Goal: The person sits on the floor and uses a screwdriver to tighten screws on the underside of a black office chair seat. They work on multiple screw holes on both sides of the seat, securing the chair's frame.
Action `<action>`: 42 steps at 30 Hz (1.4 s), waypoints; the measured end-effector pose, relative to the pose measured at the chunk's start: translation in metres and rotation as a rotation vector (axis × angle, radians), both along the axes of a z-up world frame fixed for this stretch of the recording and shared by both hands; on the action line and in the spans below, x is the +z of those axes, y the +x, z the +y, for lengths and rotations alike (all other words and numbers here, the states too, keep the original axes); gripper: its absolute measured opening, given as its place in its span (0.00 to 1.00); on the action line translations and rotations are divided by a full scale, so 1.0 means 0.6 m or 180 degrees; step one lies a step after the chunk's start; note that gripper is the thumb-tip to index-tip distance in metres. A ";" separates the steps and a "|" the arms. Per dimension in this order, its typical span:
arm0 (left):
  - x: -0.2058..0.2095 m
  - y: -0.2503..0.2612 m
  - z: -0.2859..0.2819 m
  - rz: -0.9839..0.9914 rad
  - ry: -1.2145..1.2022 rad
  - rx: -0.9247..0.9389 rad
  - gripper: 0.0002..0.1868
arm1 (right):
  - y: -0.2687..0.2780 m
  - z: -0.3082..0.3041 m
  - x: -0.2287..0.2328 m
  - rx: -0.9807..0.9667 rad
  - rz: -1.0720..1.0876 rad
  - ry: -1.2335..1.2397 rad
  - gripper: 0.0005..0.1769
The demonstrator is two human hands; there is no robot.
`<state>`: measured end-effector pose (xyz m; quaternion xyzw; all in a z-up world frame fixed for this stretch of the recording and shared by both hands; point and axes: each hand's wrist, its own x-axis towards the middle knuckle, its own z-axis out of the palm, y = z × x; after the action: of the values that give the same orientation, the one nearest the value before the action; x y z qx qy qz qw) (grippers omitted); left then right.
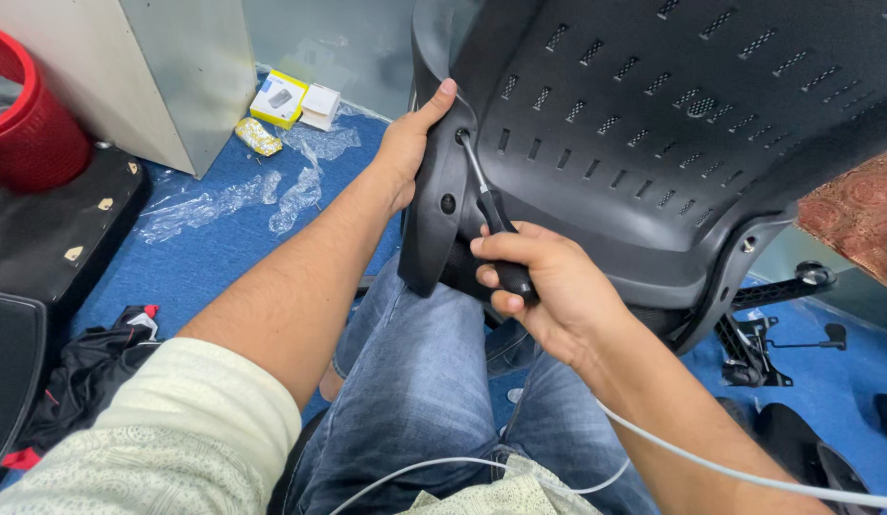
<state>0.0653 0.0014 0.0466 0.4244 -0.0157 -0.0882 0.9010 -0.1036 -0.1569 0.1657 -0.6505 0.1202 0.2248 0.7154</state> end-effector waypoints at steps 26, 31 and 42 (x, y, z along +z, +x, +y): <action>0.006 -0.005 -0.006 0.0115 0.0154 0.0276 0.37 | 0.062 -0.038 0.012 0.0338 0.1742 0.2894 0.20; 0.005 -0.010 -0.005 0.0070 -0.0125 0.0108 0.36 | 0.033 -0.020 0.018 -0.0094 0.0944 0.1202 0.15; -0.005 0.000 -0.005 0.0139 -0.0128 0.0167 0.35 | -0.012 0.014 -0.004 -0.0098 0.0005 -0.1373 0.13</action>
<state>0.0652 -0.0015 0.0435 0.4045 0.0133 -0.0735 0.9115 -0.1110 -0.1485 0.1635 -0.7864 0.1760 0.1835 0.5629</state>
